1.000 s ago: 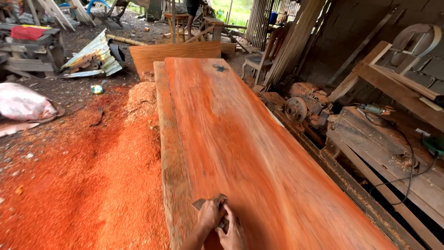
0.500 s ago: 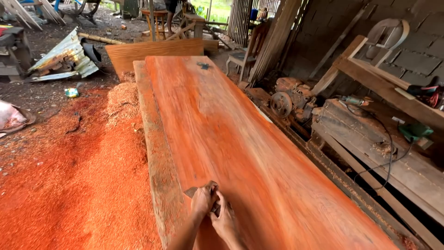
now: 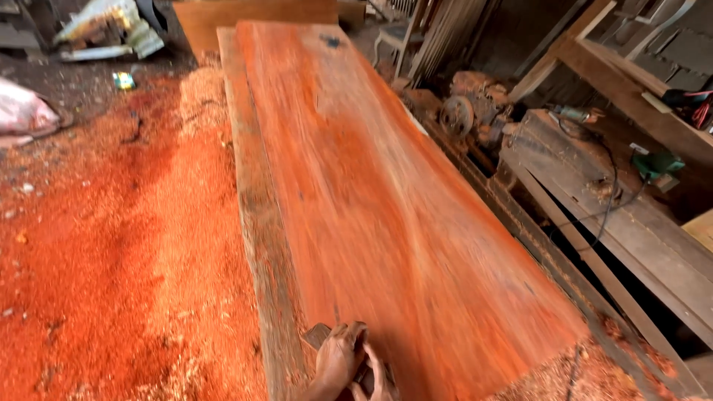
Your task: Scraping the surface of a large wooden plank with a hand tool to refine the surface.
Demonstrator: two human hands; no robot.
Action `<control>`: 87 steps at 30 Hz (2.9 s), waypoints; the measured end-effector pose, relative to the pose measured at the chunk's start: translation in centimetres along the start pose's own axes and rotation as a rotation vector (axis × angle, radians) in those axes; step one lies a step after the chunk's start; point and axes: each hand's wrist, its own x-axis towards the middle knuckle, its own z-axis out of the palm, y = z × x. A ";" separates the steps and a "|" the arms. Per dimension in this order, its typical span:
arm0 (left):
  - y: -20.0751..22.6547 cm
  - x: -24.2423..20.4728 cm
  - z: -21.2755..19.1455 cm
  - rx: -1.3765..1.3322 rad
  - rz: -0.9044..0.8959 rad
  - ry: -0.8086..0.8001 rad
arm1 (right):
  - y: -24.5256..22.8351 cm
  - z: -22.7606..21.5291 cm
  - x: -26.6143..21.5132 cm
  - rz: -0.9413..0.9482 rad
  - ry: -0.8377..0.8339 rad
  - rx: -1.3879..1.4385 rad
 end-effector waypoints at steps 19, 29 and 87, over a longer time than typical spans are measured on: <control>-6.9 19.2 2.1 0.022 0.147 -0.065 | -7.5 -3.4 19.8 0.307 -0.048 -0.104; -10.5 36.2 2.7 0.087 0.171 -0.062 | -2.5 -0.8 35.8 0.321 0.025 -0.059; -2.8 34.0 14.9 0.006 0.257 -0.105 | 4.1 -10.1 29.4 0.351 0.160 -0.172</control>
